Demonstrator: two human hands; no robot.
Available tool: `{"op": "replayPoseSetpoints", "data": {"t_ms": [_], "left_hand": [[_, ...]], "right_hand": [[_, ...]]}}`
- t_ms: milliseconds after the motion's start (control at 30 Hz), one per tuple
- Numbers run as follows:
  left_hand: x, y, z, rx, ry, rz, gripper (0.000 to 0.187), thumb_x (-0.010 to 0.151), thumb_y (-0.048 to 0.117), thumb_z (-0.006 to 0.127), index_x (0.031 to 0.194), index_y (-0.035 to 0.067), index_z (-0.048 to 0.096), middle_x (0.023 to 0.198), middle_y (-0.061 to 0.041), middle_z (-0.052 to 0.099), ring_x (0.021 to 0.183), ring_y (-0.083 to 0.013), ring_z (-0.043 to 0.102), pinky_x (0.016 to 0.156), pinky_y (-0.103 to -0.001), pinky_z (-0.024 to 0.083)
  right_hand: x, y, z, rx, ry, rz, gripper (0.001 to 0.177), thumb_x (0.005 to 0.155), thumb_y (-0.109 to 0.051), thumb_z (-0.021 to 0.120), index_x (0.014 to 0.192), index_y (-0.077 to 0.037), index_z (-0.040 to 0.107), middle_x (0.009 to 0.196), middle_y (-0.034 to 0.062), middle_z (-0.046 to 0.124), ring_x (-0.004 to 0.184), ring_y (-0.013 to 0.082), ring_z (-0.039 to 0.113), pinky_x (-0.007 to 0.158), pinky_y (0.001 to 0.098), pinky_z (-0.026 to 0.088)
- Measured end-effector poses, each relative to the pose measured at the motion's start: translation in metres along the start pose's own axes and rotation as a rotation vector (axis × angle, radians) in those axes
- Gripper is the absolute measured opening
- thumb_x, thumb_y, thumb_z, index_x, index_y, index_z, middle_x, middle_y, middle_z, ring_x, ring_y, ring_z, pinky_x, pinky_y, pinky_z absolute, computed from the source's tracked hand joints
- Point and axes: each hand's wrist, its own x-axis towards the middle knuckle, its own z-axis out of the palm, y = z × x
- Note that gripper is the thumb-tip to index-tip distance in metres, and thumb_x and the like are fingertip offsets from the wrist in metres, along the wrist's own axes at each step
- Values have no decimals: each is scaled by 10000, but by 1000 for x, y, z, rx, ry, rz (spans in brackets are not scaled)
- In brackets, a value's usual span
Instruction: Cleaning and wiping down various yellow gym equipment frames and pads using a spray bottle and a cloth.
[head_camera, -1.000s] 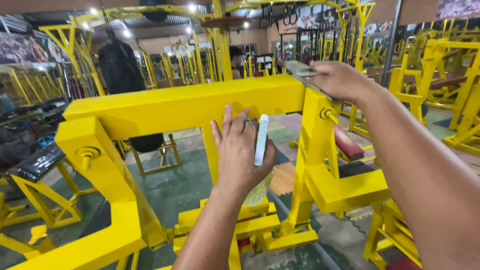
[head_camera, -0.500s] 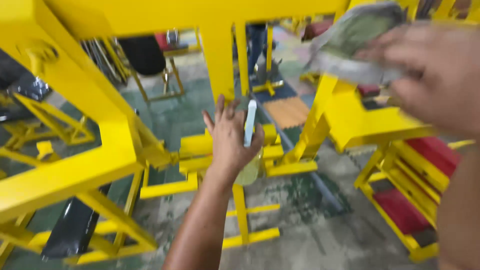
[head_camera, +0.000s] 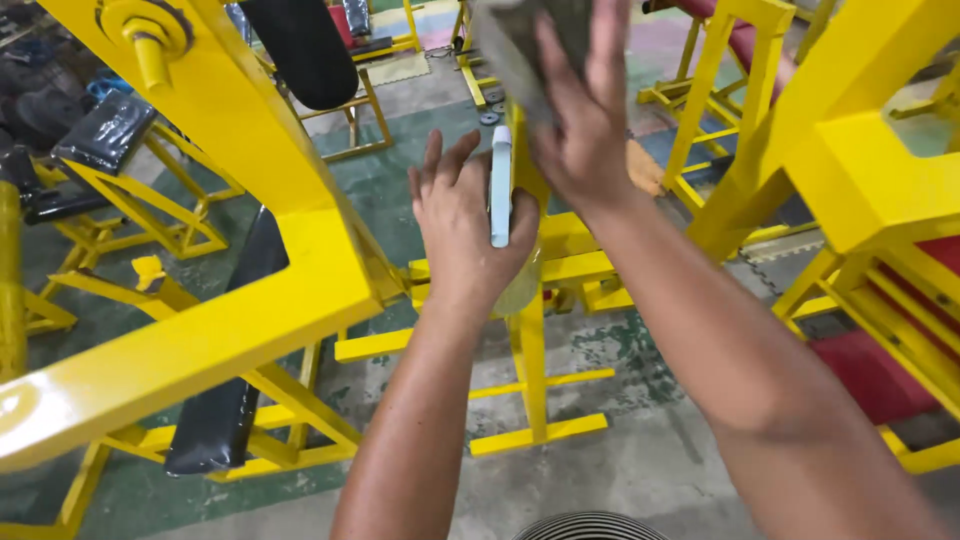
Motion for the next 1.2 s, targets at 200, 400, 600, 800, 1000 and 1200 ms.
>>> {"op": "replayPoseSetpoints", "data": {"t_ms": [200, 400, 600, 800, 1000, 1200], "left_hand": [[0, -13, -9, -98, 24, 78, 444, 808, 164, 733, 1224, 52, 629, 1359, -220, 600, 1399, -515, 463, 1214, -588, 344], [4, -14, -6, -222, -10, 165, 379, 809, 129, 699, 1154, -1, 613, 1228, -244, 643, 1319, -430, 568, 1303, -578, 321], [15, -8, -21, -287, -29, 225, 374, 805, 81, 689, 1154, -34, 623, 1157, -228, 662, 1324, -440, 558, 1299, -582, 288], [16, -5, -19, -262, 1, 152, 330, 795, 71, 678, 1110, -19, 641, 1182, -224, 658, 1356, -427, 548, 1298, -563, 292], [8, -14, -7, -179, -11, 88, 301, 774, 82, 668, 1061, -8, 654, 1188, -236, 669, 1332, -429, 543, 1295, -553, 285], [1, -21, -6, -160, -63, 57, 365, 769, 97, 665, 1118, -8, 675, 1197, -228, 671, 1335, -436, 552, 1282, -554, 288]], "right_hand": [[-50, 39, 52, -298, 55, -74, 591, 1084, -200, 693, 1590, -36, 436, 1671, 311, 182, 1573, 565, 189, 1289, 605, 211], [-112, 60, 60, -345, -103, -123, 438, 1050, -212, 686, 1406, 17, 575, 1624, 294, 293, 1543, 555, 286, 1293, 688, 273], [-15, 41, 40, -476, -34, -149, 403, 1066, -255, 690, 1391, -38, 594, 1640, 302, 268, 1543, 549, 233, 1272, 690, 192], [11, 23, 34, -424, 13, -118, 581, 1021, -236, 666, 1538, -6, 536, 1640, 332, 230, 1542, 572, 203, 1261, 744, 155], [-54, 59, 40, -404, -185, -209, 407, 1009, -236, 680, 1378, -73, 628, 1615, 279, 360, 1537, 506, 336, 1205, 723, 237], [44, 26, 9, -426, -101, -266, 521, 959, -275, 635, 1429, -52, 627, 1609, 353, 293, 1484, 595, 282, 1175, 773, 175]]}}
